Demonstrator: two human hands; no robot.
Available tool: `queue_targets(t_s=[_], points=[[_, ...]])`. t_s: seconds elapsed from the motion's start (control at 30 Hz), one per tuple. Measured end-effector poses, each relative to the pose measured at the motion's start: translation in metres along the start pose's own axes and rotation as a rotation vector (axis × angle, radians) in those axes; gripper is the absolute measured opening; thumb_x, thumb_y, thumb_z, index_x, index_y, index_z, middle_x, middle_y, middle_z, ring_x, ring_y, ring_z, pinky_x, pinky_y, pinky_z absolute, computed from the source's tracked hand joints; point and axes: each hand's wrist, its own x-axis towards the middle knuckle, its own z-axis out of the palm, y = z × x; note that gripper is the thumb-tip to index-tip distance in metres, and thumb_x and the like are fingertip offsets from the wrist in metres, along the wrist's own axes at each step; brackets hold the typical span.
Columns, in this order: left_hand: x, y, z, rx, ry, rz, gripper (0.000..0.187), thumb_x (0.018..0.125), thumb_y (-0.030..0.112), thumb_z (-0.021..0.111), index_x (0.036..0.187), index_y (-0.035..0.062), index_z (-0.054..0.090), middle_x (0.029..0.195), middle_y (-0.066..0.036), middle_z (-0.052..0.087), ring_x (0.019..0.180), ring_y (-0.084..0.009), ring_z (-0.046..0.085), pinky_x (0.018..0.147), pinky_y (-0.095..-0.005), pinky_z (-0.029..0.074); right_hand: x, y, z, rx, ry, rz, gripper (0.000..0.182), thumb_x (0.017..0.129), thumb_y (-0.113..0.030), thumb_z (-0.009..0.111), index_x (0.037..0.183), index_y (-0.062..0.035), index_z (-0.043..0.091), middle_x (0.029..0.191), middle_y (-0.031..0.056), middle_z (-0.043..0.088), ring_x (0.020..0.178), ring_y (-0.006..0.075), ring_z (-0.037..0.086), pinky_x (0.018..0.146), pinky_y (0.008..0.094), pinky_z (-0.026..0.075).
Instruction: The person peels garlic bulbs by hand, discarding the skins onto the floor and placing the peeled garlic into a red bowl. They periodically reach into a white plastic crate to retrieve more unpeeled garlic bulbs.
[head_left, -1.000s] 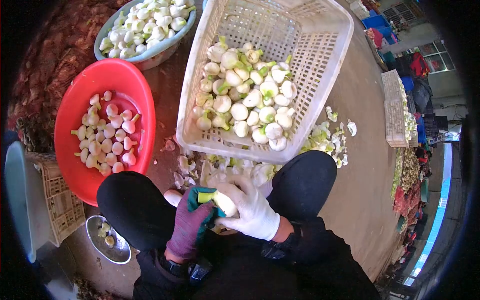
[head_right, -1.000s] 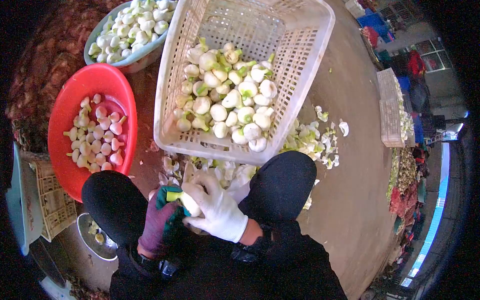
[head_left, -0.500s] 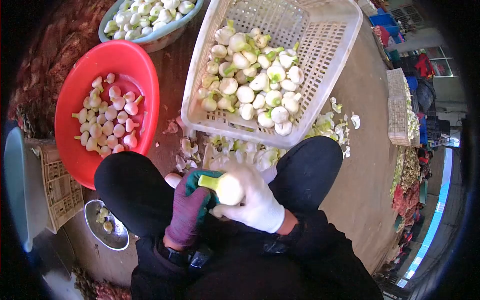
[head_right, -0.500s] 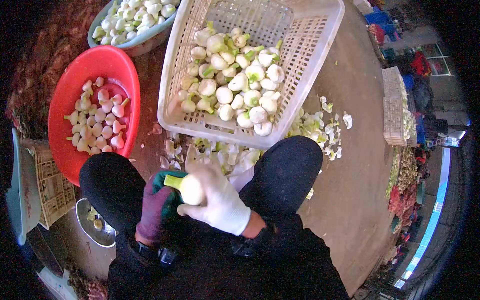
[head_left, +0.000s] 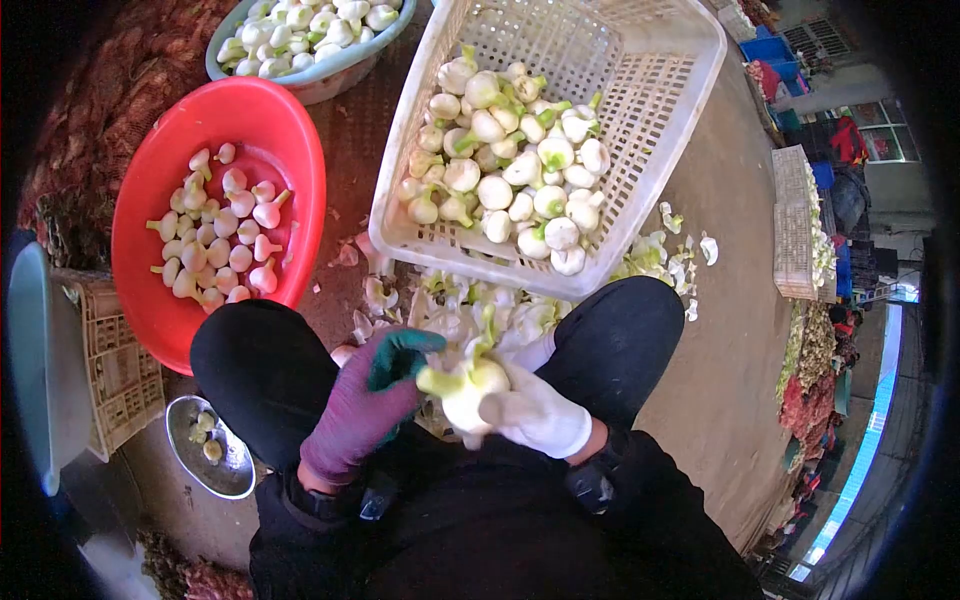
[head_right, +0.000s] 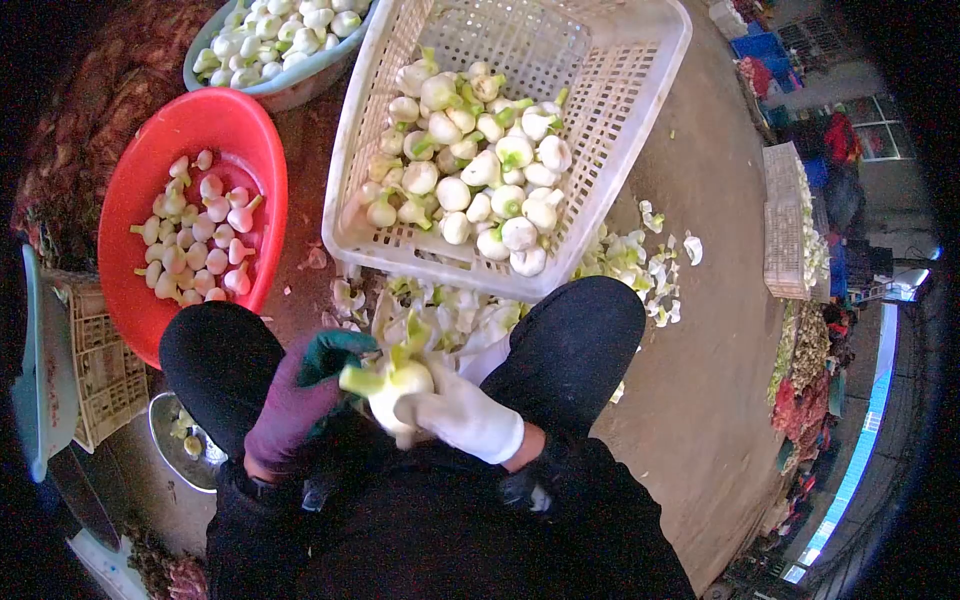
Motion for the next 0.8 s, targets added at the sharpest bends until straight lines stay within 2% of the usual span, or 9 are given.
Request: queue_targets(t_s=[0.07,0.17,0.27,0.43,0.53,0.57,0.6,0.67,0.8], points=[[-0.006,0.003,0.000,-0.260,-0.132,-0.193,0.036,0.083,-0.005,0.053,0.117,0.0041,0.057,0.095,0.002,0.057,0.082,-0.0077,0.052,0.075,-0.0220,0.045,0.005,0.010,-0.009,-0.859,0.386,-0.223,0.039,0.088,-0.021,0.061,0.119,0.0006,0.048,0.098,0.0110,0.059,0.086,0.0190,0.057,0.077,0.0304,0.047],[-0.015,0.006,-0.002,-0.344,-0.195,-0.187,0.039,0.082,-0.005,0.054,0.121,0.0039,0.056,0.107,-0.001,0.057,0.098,-0.0101,0.054,0.087,-0.0239,0.044,0.005,0.004,0.000,-0.375,0.310,-0.177,0.030,0.089,-0.021,0.061,0.108,0.0003,0.054,0.093,0.0125,0.058,0.085,0.0215,0.054,0.079,0.0323,0.043],[-0.022,0.012,0.004,-0.230,-0.287,-0.059,0.039,0.082,-0.003,0.059,0.121,0.0027,0.055,0.115,-0.002,0.055,0.107,-0.0121,0.052,0.093,-0.0264,0.042,0.007,0.014,0.001,-0.632,0.445,-0.214,0.022,0.091,-0.020,0.060,0.097,0.0000,0.057,0.086,0.0131,0.056,0.081,0.0226,0.053,0.074,0.0340,0.044],[-0.020,-0.003,0.006,0.191,-0.090,0.035,0.029,0.086,0.004,0.064,0.114,0.0031,0.058,0.096,-0.001,0.060,0.089,-0.0118,0.058,0.081,-0.0250,0.047,0.014,0.008,0.007,-0.684,0.502,-0.203,0.012,0.091,-0.011,0.058,0.092,0.0011,0.058,0.083,0.0110,0.058,0.074,0.0214,0.056,0.068,0.0322,0.046],[-0.017,-0.011,0.000,-0.191,-0.048,-0.195,0.019,0.088,0.004,0.061,0.108,0.0025,0.060,0.090,-0.002,0.062,0.079,-0.0090,0.058,0.071,-0.0224,0.047,0.019,-0.007,0.008,-0.676,0.556,-0.276,0.012,0.094,-0.012,0.053,0.093,-0.0017,0.059,0.090,0.0031,0.058,0.082,0.0109,0.055,0.071,0.0249,0.046],[-0.014,-0.014,0.000,-0.327,0.024,-0.235,0.013,0.090,0.006,0.058,0.103,0.0017,0.061,0.087,-0.004,0.063,0.070,-0.0072,0.057,0.062,-0.0202,0.045,0.017,-0.012,0.009,-0.878,0.590,-0.430,0.015,0.083,-0.005,0.061,0.097,-0.0010,0.061,0.091,0.0113,0.061,0.087,0.0247,0.060,0.078,0.0335,0.048],[-0.010,-0.016,-0.004,-0.327,0.026,-0.239,0.013,0.090,0.006,0.058,0.103,0.0017,0.061,0.087,-0.004,0.063,0.070,-0.0072,0.057,0.062,-0.0202,0.045,0.014,-0.019,0.011,-0.875,0.589,-0.426,0.015,0.083,-0.005,0.061,0.097,-0.0010,0.061,0.091,0.0113,0.061,0.087,0.0247,0.060,0.078,0.0335,0.048],[0.000,-0.018,-0.017,-0.382,0.146,-0.271,0.014,0.091,0.010,0.057,0.101,0.0007,0.061,0.080,-0.004,0.063,0.061,-0.0077,0.056,0.054,-0.0208,0.045,0.008,-0.033,0.019,-1.435,0.401,-0.848,0.022,0.075,-0.006,0.066,0.096,-0.0045,0.062,0.095,0.0093,0.060,0.092,0.0298,0.059,0.081,0.0396,0.048],[0.016,-0.012,-0.027,-0.366,0.234,-0.097,0.017,0.091,0.017,0.058,0.097,0.0013,0.060,0.076,-0.005,0.063,0.054,-0.0083,0.053,0.049,-0.0210,0.043,0.000,-0.021,0.045,-1.535,-0.112,-0.924,0.027,0.069,-0.014,0.067,0.094,-0.0076,0.061,0.098,0.0074,0.059,0.094,0.0289,0.059,0.082,0.0418,0.048]])
